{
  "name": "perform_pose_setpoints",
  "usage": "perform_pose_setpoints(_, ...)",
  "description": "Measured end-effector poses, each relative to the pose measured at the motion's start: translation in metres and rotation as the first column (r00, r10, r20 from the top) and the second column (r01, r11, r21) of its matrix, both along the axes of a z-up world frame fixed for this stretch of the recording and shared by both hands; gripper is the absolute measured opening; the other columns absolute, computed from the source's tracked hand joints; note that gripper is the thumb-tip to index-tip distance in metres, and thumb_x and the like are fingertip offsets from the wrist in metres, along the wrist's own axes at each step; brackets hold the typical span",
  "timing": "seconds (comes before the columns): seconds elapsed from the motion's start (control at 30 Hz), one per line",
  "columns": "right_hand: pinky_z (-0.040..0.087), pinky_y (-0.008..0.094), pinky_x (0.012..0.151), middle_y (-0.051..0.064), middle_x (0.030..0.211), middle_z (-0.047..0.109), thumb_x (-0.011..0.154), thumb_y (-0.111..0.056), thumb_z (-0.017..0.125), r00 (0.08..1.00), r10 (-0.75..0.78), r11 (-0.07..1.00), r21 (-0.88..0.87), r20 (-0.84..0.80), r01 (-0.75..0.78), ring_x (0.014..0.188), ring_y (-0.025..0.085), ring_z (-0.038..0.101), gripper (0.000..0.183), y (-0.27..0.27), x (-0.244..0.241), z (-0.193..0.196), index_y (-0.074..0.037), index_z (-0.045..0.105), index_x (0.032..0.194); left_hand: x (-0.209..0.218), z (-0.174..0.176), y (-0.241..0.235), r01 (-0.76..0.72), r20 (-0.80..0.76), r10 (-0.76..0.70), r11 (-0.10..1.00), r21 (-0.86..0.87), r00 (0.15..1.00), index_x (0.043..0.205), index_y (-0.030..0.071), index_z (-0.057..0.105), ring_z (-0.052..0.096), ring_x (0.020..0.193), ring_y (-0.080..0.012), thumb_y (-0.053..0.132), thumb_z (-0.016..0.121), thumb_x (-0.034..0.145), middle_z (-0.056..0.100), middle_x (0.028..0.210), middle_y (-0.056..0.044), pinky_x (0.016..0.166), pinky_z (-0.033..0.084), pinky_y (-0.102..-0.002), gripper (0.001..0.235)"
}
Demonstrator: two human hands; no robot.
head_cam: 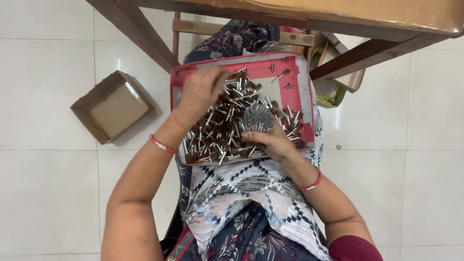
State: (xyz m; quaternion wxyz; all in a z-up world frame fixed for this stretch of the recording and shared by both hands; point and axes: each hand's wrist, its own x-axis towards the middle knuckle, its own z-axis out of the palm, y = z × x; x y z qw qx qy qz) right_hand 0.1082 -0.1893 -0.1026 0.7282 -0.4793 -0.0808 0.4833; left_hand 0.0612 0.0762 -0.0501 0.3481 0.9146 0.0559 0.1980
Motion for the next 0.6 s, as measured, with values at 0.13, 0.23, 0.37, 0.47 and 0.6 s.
perform_pose_setpoints(0.13,0.061,0.036,0.078,0.008,0.095,0.076,0.082,0.005,0.077,0.995,-0.062,0.996,-0.061,-0.080,0.057,0.087,0.021,0.074,0.037,0.007,0.004,0.006,-0.004,0.063,0.116,0.019,-0.042,0.032,-0.044,-0.075,0.066,0.963,0.264,0.995,0.110,0.007,0.068,0.066,0.097,-0.0333,0.005,0.065,0.100,0.071,0.103,-0.011,0.082,0.056,-0.044,0.011)
perform_pose_setpoints(0.23,0.064,0.038,0.083,0.010,0.096,0.077,0.083,0.000,0.078,0.957,-0.163,0.986,-0.075,-0.239,0.149,0.089,0.021,0.075,0.035,0.007,0.006,-0.006,-0.002,0.065,0.116,0.017,-0.035,0.027,0.034,-0.055,-0.011,0.898,0.439,0.998,0.106,0.004,0.066,0.067,0.099,-0.0326,-0.001,0.067,0.086,0.069,0.105,-0.012,0.081,0.057,-0.041,0.021)
perform_pose_setpoints(0.37,0.063,0.039,0.086,0.007,0.099,0.075,0.088,-0.006,0.080,0.933,-0.234,0.971,-0.117,-0.272,0.209,0.092,0.020,0.073,0.031,0.012,0.011,-0.004,-0.003,0.066,0.115,-0.008,0.021,-0.010,0.044,0.065,-0.050,0.996,0.083,0.997,0.113,0.004,0.068,0.068,0.101,-0.0284,0.001,0.073,0.091,0.067,0.109,-0.012,0.086,0.058,-0.039,0.023)
perform_pose_setpoints(0.47,0.063,0.039,0.085,0.006,0.100,0.076,0.086,-0.013,0.080,0.898,-0.262,0.965,-0.094,-0.353,0.245,0.092,0.019,0.075,0.031,0.023,0.013,0.004,-0.007,0.068,0.113,-0.025,0.039,-0.031,0.271,0.162,-0.266,0.963,-0.008,0.950,0.112,0.005,0.068,0.070,0.108,-0.0261,0.001,0.074,0.090,0.069,0.115,-0.011,0.091,0.059,-0.037,0.024)
perform_pose_setpoints(0.6,0.061,0.036,0.087,0.009,0.103,0.075,0.089,-0.011,0.080,0.883,-0.233,0.967,-0.005,-0.406,0.253,0.092,0.020,0.073,0.024,0.016,0.020,-0.022,-0.001,0.071,0.109,-0.019,0.039,-0.018,0.519,0.259,-0.487,0.852,-0.067,0.834,0.113,0.006,0.065,0.067,0.113,-0.0306,0.002,0.074,0.090,0.068,0.114,-0.010,0.101,0.056,-0.042,0.024)
